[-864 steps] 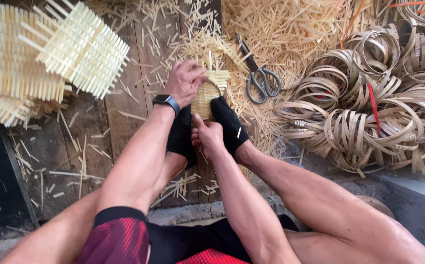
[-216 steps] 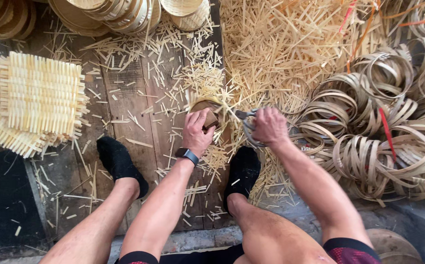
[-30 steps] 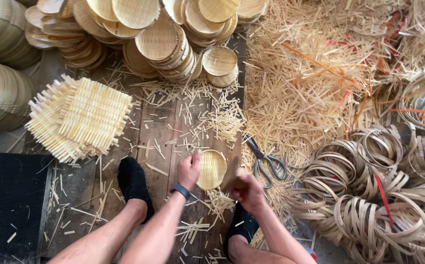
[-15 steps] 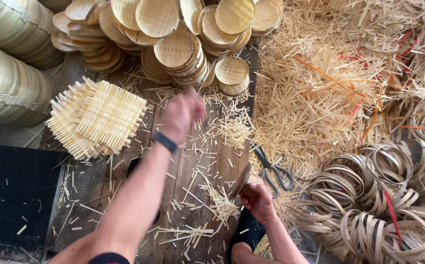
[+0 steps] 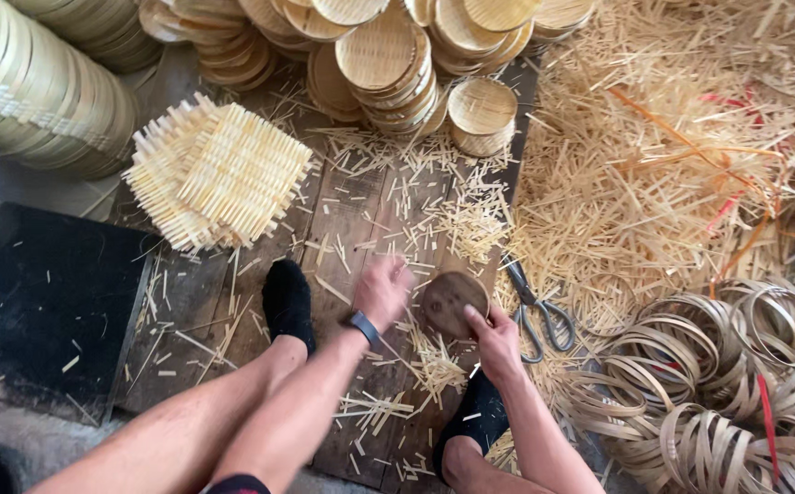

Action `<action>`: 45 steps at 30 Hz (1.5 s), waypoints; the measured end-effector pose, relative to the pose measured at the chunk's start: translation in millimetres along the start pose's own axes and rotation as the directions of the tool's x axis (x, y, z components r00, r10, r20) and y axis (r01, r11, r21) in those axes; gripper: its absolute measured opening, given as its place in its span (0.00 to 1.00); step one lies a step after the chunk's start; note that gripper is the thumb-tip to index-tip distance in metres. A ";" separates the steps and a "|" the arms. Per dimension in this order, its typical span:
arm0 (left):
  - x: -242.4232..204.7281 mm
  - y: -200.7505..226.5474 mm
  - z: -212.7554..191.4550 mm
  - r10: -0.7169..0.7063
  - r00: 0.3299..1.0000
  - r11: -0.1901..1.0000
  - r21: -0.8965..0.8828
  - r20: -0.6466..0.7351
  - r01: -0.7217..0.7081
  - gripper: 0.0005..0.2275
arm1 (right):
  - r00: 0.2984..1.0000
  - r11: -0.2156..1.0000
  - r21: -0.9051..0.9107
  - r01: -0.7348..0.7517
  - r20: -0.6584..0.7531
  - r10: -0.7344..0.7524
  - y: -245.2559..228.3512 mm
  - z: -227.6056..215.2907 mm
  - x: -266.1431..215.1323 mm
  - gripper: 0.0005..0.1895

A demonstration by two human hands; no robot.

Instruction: The person weaves thin bamboo strips around a wooden form to create a circular container and then trims the excess material with shears.

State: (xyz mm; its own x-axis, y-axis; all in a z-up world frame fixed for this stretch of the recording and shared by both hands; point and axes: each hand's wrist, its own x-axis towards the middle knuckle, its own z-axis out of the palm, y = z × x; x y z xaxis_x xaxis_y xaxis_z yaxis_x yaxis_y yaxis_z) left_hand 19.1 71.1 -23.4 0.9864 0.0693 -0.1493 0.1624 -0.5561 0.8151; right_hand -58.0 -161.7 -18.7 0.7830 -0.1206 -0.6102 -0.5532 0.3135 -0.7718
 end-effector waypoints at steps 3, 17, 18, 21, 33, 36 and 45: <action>60.6 24.7 -88.8 0.435 0.869 0.863 0.383 -0.235 -0.329 0.12 | 0.998 0.979 0.195 -0.051 0.056 0.041 -3.4 13.1 2.3 0.23; 115.2 -38.8 -226.8 0.096 0.978 0.807 0.590 -0.187 0.033 0.26 | 0.992 0.992 0.019 -0.121 0.024 0.121 12.5 -13.7 -11.7 0.19; 114.0 -36.9 -228.7 0.091 0.978 0.798 0.601 -0.190 0.043 0.27 | 0.992 0.992 0.027 -0.127 0.022 0.126 16.4 -16.2 -11.7 0.19; 105.3 -24.1 -232.5 0.224 0.960 0.770 0.635 -0.169 -0.068 0.35 | 0.989 0.988 0.047 -0.144 0.040 0.142 23.9 -21.2 -9.9 0.18; 108.5 -8.9 -220.8 0.150 0.963 0.795 0.607 -0.224 0.017 0.06 | 0.985 0.985 0.045 -0.168 0.057 0.166 32.4 -26.7 -7.8 0.18; 121.8 -23.5 -223.3 0.100 0.914 0.831 0.538 -0.394 0.141 0.08 | 0.984 0.985 0.042 -0.170 0.062 0.167 32.8 -27.5 -7.6 0.19; 120.9 -31.4 -212.9 0.519 0.838 0.627 0.742 -0.169 -0.239 0.21 | 0.987 0.988 -0.006 -0.155 0.043 0.155 32.7 -23.0 -10.2 0.19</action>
State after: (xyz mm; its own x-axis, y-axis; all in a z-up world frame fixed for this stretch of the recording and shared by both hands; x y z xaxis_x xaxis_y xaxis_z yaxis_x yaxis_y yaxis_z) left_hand 139.0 273.3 52.1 0.9151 -0.0905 0.3928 -0.1533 -0.9794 0.1315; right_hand -90.7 -171.9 -41.9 0.6994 -0.0296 -0.7141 -0.6694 0.3229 -0.6690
